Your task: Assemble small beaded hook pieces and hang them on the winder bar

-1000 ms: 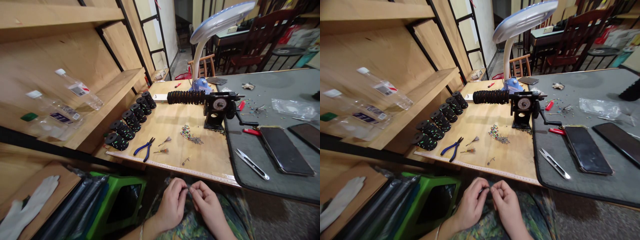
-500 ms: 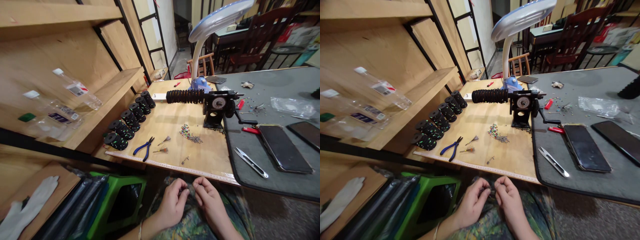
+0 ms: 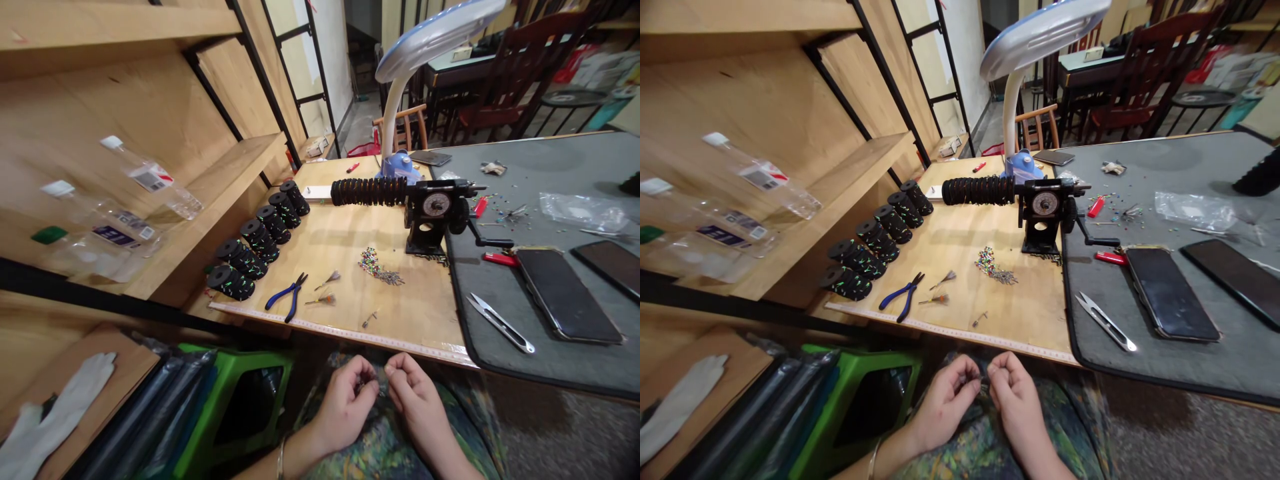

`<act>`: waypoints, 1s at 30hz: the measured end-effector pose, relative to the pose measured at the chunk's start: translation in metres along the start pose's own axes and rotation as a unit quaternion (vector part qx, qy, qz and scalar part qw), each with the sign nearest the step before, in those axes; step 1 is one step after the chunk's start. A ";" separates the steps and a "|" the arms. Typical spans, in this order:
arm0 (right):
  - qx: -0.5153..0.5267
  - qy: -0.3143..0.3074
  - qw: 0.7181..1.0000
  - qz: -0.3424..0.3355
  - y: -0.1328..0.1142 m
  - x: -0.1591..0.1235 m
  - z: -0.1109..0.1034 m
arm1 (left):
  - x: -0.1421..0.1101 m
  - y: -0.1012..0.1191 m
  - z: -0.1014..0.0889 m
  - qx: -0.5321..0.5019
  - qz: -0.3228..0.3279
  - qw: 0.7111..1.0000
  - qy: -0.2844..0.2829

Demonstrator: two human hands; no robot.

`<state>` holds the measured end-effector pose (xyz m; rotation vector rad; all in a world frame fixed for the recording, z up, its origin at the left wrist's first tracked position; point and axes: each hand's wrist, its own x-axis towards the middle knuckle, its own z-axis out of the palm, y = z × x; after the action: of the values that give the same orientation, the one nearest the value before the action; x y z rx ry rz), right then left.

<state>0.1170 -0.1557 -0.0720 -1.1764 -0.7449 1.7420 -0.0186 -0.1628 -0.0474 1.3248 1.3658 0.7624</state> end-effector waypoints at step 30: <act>-0.009 0.012 1.000 -0.023 0.001 -0.001 0.003 | 0.004 0.003 0.002 -0.123 -0.058 0.990 -0.046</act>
<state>0.1146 -0.1571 -0.0711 -1.1825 -0.7695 1.6830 -0.0153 -0.1593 -0.0463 1.0654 1.2215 0.7546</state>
